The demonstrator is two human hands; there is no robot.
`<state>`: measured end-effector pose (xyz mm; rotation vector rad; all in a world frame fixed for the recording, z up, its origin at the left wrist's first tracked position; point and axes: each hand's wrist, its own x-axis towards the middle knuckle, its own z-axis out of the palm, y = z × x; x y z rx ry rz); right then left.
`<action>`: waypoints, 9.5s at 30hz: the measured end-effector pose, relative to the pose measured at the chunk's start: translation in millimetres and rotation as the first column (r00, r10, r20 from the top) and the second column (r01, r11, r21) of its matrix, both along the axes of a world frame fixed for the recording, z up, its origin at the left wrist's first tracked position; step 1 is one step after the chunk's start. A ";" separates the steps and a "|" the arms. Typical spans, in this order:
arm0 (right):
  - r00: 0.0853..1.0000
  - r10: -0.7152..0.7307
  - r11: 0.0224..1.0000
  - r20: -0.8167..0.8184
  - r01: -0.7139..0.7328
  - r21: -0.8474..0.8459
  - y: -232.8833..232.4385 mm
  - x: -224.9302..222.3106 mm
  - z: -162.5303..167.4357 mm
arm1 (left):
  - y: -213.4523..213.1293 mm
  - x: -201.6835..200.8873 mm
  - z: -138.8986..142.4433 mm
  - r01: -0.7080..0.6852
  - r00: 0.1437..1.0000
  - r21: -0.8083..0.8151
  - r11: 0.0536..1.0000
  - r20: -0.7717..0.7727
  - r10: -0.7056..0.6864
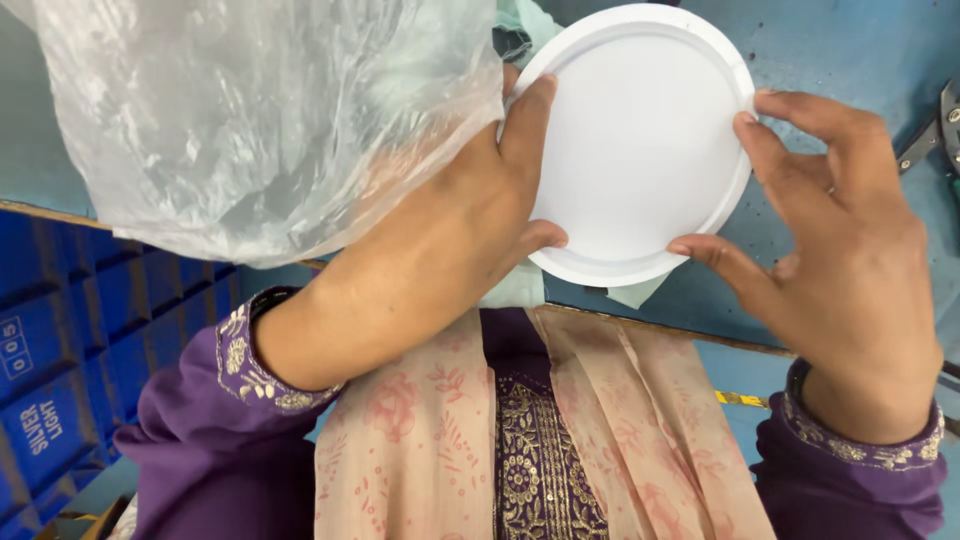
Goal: The person assembles small LED light modules by inserting components into white plastic housings and securing them with a green electric screwdriver. They repeatedly pick up housings, insert parts, and tighten screws, then place the finished units into a blue crate.
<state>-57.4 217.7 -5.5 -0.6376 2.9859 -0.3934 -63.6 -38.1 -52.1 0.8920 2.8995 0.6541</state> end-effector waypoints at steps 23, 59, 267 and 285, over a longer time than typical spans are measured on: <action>0.974 0.208 0.978 -0.090 -0.205 0.044 3.8 29.0 -16.7 | 8.8 1.1 8.8 -0.117 0.992 -0.146 0.982 -0.065 0.108; 0.981 0.187 0.979 -0.057 -0.190 -0.067 -0.9 3.7 -35.9 | 22.8 -9.5 -3.1 -0.089 0.995 -0.189 0.978 -0.050 0.081; 0.941 -0.135 0.609 -0.312 -0.169 -0.775 -47.9 -8.5 -16.6 | 14.3 -2.3 -10.4 0.162 0.956 0.711 0.684 -0.284 0.070; 0.947 -0.127 0.580 -0.296 -0.171 -0.796 -46.5 -10.0 -20.4 | 15.2 0.8 -5.7 0.143 0.955 0.686 0.713 -0.286 0.083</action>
